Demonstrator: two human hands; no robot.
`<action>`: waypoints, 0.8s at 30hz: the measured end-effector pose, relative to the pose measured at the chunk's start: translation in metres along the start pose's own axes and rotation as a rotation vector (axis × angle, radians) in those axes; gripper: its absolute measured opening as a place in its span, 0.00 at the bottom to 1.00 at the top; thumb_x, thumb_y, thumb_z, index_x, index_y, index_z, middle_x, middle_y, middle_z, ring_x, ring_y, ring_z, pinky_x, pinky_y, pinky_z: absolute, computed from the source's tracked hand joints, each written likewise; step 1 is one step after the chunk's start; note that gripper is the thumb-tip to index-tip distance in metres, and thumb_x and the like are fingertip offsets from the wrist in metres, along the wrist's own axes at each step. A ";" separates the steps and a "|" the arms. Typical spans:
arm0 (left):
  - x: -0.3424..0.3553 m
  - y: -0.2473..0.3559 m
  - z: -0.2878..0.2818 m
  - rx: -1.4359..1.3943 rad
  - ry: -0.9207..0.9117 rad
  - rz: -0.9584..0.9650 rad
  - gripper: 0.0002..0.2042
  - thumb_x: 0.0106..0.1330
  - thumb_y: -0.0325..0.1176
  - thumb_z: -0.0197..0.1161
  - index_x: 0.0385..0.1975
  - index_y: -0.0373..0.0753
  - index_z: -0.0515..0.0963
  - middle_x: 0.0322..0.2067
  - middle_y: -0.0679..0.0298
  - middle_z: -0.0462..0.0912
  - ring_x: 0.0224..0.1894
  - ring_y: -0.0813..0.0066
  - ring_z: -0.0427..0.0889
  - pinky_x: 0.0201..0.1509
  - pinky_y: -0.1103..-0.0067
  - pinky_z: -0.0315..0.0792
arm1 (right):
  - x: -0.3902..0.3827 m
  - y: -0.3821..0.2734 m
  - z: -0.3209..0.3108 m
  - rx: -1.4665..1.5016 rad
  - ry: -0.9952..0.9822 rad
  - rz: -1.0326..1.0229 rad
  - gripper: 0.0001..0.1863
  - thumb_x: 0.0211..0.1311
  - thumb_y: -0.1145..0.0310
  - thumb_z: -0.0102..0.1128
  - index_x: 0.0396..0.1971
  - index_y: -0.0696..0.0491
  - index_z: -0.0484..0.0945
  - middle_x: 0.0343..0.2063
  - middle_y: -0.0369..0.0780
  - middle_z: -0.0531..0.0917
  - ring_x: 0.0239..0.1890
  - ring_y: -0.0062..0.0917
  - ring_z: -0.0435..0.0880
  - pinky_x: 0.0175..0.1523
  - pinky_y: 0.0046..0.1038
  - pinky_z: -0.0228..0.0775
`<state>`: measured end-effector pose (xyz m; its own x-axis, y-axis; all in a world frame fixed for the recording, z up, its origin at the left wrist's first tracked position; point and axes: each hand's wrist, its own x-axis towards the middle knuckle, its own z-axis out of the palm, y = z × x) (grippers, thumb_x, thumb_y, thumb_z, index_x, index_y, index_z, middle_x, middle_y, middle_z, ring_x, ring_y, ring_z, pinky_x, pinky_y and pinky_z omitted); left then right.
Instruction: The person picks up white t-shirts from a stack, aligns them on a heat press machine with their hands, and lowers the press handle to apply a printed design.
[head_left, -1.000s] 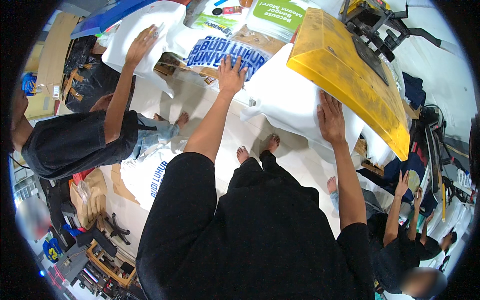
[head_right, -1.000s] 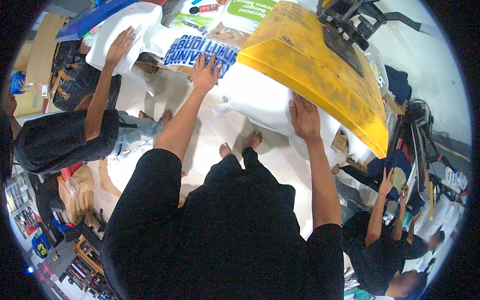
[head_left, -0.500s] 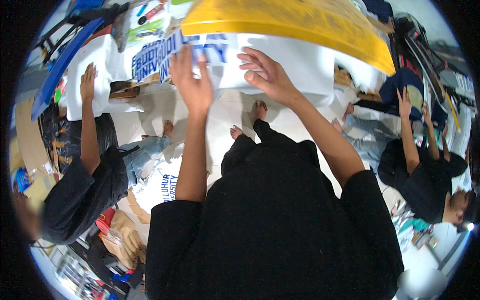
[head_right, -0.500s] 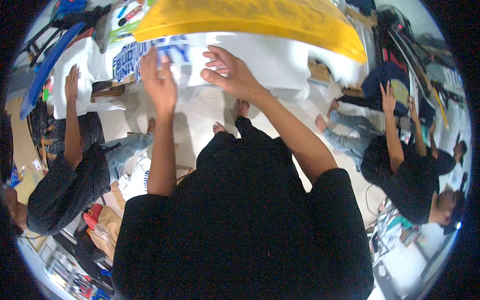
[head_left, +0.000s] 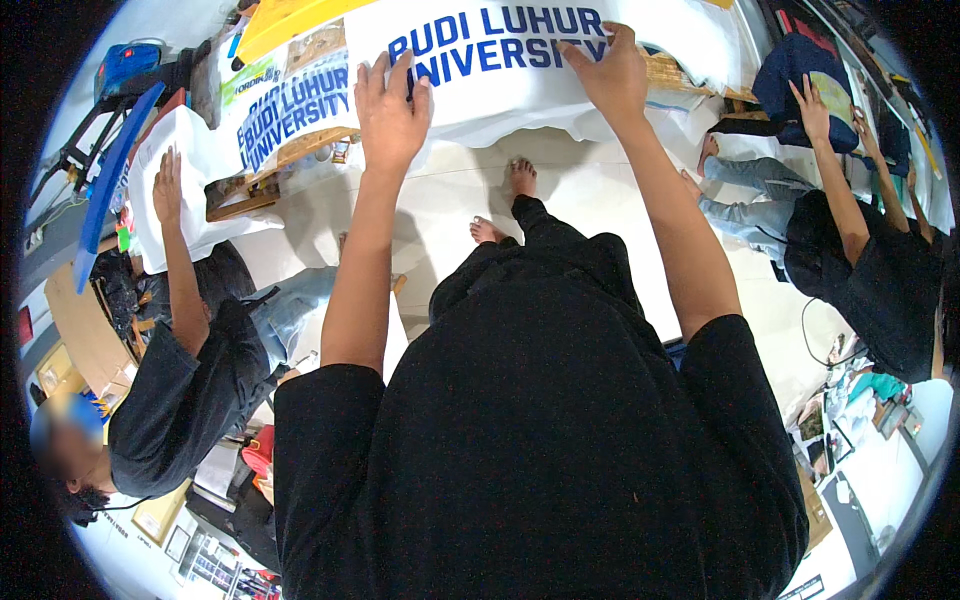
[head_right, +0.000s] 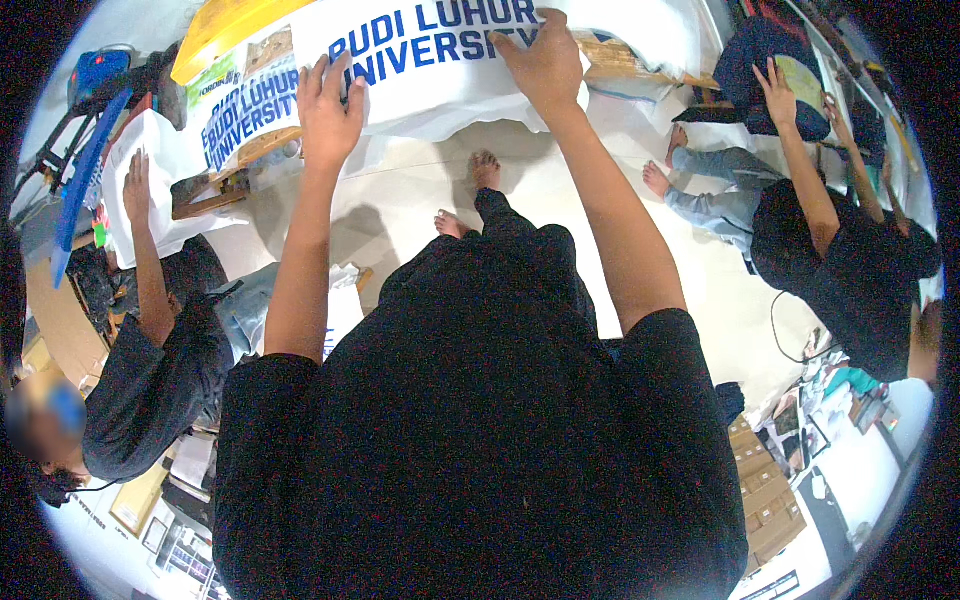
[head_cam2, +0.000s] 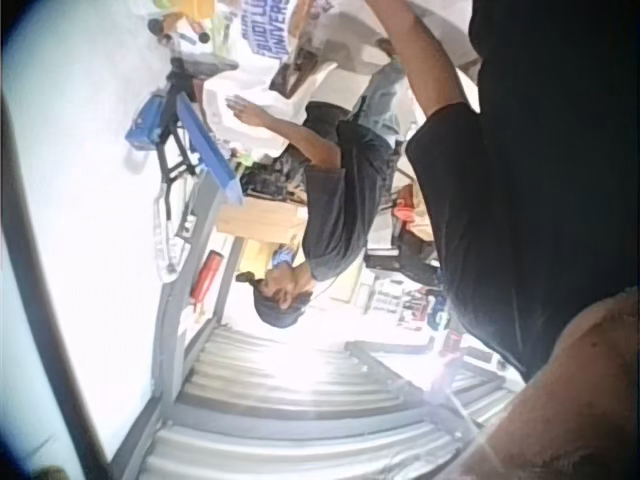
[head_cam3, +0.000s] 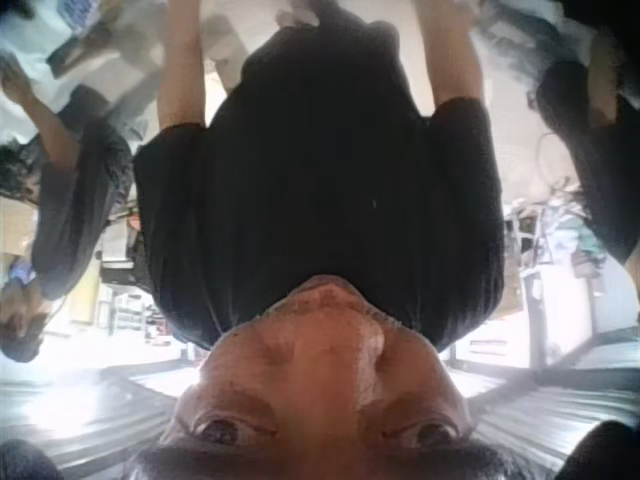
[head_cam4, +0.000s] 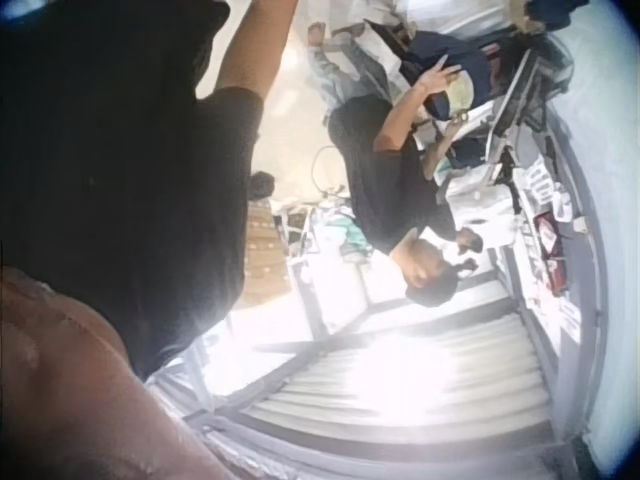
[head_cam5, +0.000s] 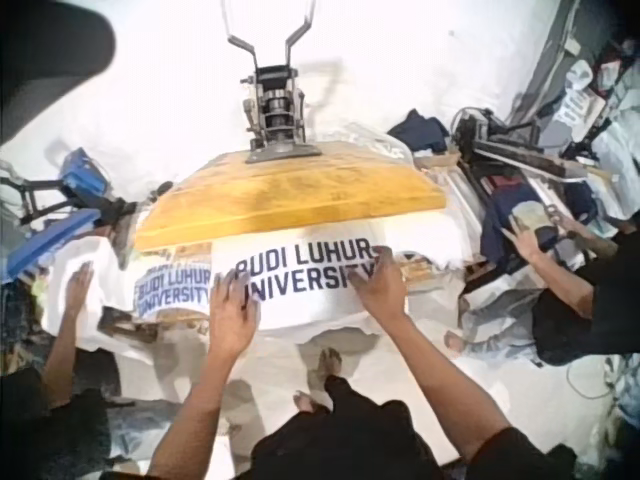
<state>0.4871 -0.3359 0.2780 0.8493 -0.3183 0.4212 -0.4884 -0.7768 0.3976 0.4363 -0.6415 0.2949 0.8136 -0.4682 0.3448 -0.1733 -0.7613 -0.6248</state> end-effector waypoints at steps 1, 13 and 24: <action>-0.002 -0.002 0.000 0.002 -0.003 -0.003 0.23 0.73 0.43 0.61 0.64 0.42 0.78 0.67 0.43 0.72 0.72 0.32 0.63 0.76 0.46 0.58 | -0.002 0.000 -0.003 -0.026 0.069 -0.066 0.38 0.54 0.54 0.81 0.57 0.64 0.76 0.48 0.51 0.86 0.45 0.37 0.88 0.48 0.36 0.81; -0.002 -0.002 0.007 0.016 0.021 -0.015 0.21 0.74 0.37 0.60 0.64 0.38 0.77 0.67 0.45 0.74 0.72 0.30 0.64 0.76 0.49 0.59 | -0.028 0.026 0.017 -0.183 -0.069 -0.404 0.32 0.73 0.51 0.62 0.66 0.59 0.74 0.70 0.53 0.72 0.73 0.49 0.68 0.76 0.54 0.53; -0.004 -0.002 0.002 -0.047 0.034 -0.065 0.20 0.76 0.35 0.57 0.64 0.36 0.76 0.67 0.42 0.72 0.73 0.32 0.63 0.75 0.50 0.62 | -0.030 0.021 0.018 -0.158 -0.101 -0.409 0.29 0.74 0.55 0.59 0.65 0.60 0.74 0.70 0.55 0.71 0.74 0.51 0.67 0.77 0.56 0.53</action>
<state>0.4855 -0.3344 0.2737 0.8726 -0.2491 0.4201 -0.4421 -0.7687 0.4623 0.4180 -0.6357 0.2590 0.8817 -0.0746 0.4659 0.0972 -0.9376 -0.3340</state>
